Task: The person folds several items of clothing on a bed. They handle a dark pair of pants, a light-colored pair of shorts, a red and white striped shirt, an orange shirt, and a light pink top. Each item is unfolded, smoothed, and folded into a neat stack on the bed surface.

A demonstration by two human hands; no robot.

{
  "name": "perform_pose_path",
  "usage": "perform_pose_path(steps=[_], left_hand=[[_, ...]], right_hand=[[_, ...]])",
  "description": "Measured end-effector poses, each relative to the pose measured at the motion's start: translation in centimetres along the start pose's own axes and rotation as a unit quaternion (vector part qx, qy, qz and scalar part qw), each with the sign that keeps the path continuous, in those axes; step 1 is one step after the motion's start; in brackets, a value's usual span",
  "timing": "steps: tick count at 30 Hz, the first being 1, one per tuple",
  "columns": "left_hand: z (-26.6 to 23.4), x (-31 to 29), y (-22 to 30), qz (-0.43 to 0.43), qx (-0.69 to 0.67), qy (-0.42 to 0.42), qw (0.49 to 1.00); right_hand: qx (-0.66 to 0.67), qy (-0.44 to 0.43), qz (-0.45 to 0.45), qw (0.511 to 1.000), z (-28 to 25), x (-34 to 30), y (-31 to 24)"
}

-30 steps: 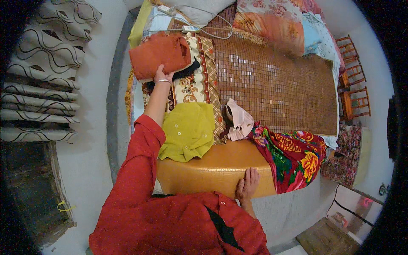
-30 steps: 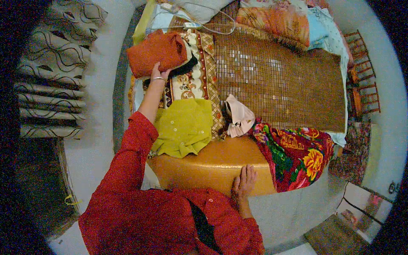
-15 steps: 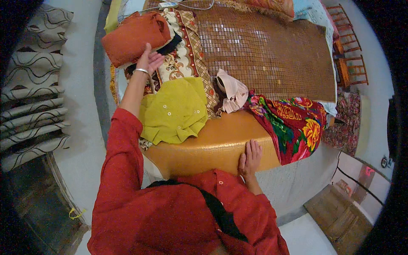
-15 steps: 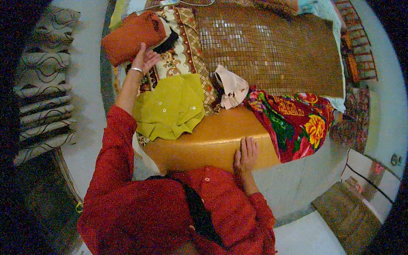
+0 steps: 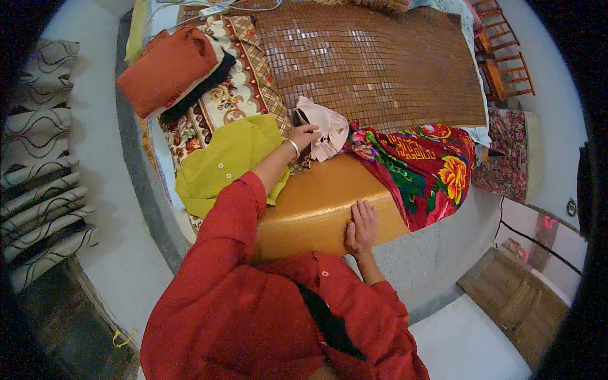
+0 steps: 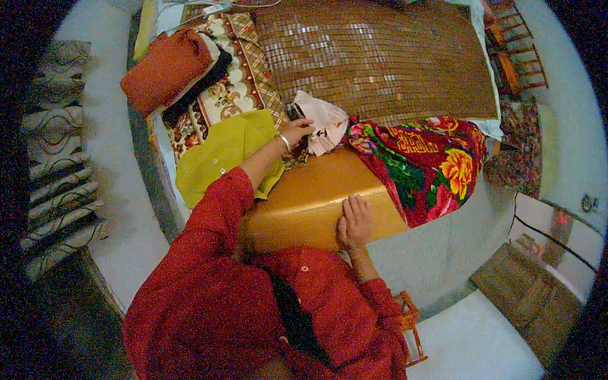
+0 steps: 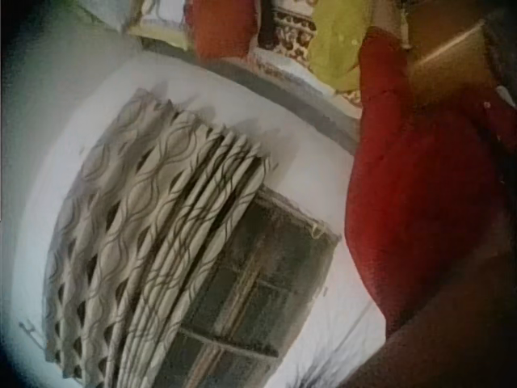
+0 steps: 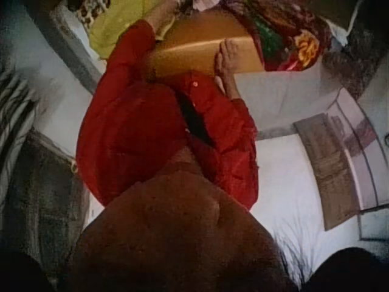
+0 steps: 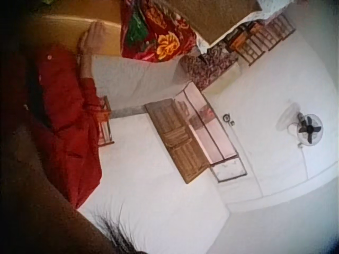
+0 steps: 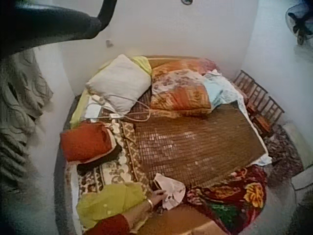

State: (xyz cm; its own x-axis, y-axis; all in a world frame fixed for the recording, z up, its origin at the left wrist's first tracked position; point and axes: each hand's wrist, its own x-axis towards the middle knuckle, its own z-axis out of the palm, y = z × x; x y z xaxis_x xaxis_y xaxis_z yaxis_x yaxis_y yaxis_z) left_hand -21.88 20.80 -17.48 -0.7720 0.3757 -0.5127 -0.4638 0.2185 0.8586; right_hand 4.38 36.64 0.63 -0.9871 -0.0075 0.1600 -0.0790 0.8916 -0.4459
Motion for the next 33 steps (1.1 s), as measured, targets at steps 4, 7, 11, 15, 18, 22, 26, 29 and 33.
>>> perform_pose_path(steps=[4, 7, 11, 15, 18, 22, 26, 29, 33], left_hand=[[2.0, -0.5, 1.2, -0.016, 0.037, -0.004, 0.999], [2.3, 0.6, 0.1, -0.049, -0.036, 0.008, 0.998], [3.7, 0.3, -0.1, 0.077, 0.006, 0.071, 0.994], [5.9, -6.4, 7.7, 0.302, 0.105, 0.069, 0.945], [6.6, -11.4, 11.3, 0.368, 0.105, -0.008, 0.924], [7.2, -17.0, 13.5, 0.432, 0.029, -0.122, 0.893], [6.8, -21.8, 15.1, 0.475, 0.024, -0.164, 0.865], [6.0, -24.0, 15.2, 0.511, 0.027, -0.232, 0.827], [6.2, -26.8, 14.4, 0.535, 0.051, -0.259, 0.803]], right_hand=[[0.008, 0.007, 0.019, 1.0, 0.0, -0.4, -0.1], [0.023, 0.007, 0.023, 0.999, -0.1, -0.4, 0.0], [0.033, 0.014, 0.026, 0.999, -0.1, -0.2, -0.2], [0.035, 0.021, 0.034, 0.999, 0.2, -0.7, -0.1], [0.038, 0.02, 0.021, 0.999, -0.3, -0.6, 0.0], [0.151, 0.088, 0.06, 0.983, -0.3, -0.4, 0.0], [0.397, 0.304, 0.34, 0.796, -0.1, 0.0, -0.5], [0.424, 0.35, 0.396, 0.736, -1.8, 1.4, 1.4], [0.586, 0.039, 0.362, 0.724, -6.2, 3.2, 2.1]])
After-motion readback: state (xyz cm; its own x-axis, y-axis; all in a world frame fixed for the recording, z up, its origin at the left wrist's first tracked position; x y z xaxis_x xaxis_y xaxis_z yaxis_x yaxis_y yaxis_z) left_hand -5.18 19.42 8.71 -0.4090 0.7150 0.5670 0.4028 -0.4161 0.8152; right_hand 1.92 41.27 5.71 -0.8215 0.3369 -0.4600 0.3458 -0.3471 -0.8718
